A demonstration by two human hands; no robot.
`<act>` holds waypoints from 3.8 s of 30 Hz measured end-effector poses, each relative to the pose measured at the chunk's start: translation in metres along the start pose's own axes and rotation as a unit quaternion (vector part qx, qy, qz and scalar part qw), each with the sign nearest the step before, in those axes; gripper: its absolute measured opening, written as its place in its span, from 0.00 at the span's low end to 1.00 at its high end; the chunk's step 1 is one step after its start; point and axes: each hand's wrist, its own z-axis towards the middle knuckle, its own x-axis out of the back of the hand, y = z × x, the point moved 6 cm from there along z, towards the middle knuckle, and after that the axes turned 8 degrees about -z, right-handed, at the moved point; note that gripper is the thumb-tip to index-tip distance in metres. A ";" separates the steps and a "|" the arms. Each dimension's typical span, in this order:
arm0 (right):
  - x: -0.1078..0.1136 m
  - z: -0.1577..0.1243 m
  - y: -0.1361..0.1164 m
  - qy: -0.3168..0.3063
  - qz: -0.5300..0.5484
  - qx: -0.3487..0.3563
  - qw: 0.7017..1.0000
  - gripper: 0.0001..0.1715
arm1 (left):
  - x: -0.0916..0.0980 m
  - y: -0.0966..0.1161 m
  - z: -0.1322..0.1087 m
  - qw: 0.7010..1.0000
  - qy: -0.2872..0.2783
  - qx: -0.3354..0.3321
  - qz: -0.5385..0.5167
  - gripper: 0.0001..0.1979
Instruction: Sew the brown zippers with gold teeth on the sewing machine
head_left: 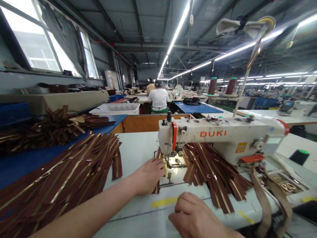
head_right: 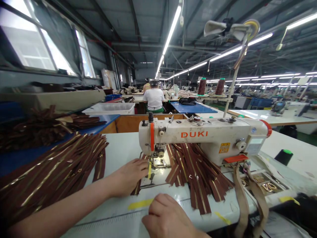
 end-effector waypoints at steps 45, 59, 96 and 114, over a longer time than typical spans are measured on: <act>-0.091 0.056 0.089 -0.094 0.484 -0.449 0.745 0.08 | -0.017 0.019 -0.076 0.983 0.023 0.173 0.059 0.31; -0.071 0.043 0.082 -0.001 0.395 -0.363 0.844 0.05 | 0.015 -0.091 -0.121 0.907 0.021 0.420 0.011 0.13; -0.068 0.044 0.077 0.016 0.356 -0.318 0.879 0.08 | 0.275 -0.124 -0.137 0.787 0.454 0.370 -0.194 0.16; -0.067 0.044 0.077 0.004 0.401 -0.337 0.852 0.05 | 0.117 -0.090 -0.253 0.887 0.129 0.443 -0.013 0.14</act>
